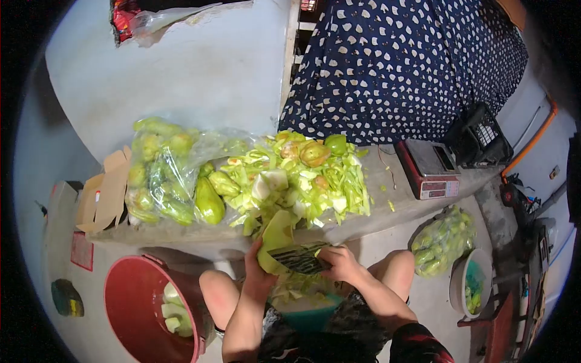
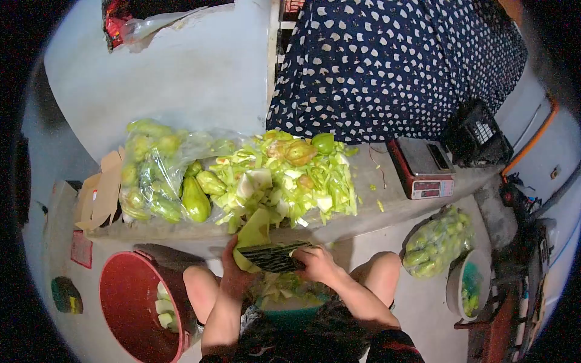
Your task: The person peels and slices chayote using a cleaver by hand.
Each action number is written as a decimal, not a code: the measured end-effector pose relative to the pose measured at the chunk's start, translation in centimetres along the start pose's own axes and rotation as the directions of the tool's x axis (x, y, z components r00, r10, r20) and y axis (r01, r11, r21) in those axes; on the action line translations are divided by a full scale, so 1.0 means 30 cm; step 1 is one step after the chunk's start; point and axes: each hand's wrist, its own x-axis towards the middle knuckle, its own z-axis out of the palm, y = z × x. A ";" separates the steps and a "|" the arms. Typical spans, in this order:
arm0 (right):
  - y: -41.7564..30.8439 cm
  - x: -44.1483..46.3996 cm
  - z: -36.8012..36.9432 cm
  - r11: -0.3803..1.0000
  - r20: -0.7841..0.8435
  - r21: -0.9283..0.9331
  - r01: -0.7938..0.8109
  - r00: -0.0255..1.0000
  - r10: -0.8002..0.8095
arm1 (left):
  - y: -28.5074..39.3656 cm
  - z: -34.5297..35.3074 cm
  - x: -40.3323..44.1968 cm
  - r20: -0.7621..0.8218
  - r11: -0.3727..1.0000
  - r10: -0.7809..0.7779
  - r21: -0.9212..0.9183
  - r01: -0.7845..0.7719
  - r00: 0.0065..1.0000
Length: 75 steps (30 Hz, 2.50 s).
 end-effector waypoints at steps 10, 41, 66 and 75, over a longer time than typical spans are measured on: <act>-0.036 -0.027 -0.040 0.998 0.131 0.009 -0.070 0.989 0.068 | 0.010 -0.027 -0.035 0.053 0.982 0.074 0.171 -0.082 0.996; -0.023 0.044 -0.178 0.162 0.534 0.818 -0.552 0.834 0.140 | 0.091 0.058 -0.106 0.166 0.942 -0.021 0.332 -0.036 0.986; -0.041 0.060 -0.164 0.961 0.091 0.230 -0.152 0.987 0.134 | 0.064 0.166 -0.096 0.083 0.939 0.160 0.295 -0.178 0.984; 0.015 0.048 -0.193 0.456 0.510 0.726 -0.515 0.848 0.147 | 0.107 0.049 -0.066 0.290 0.915 -0.132 0.403 0.004 0.948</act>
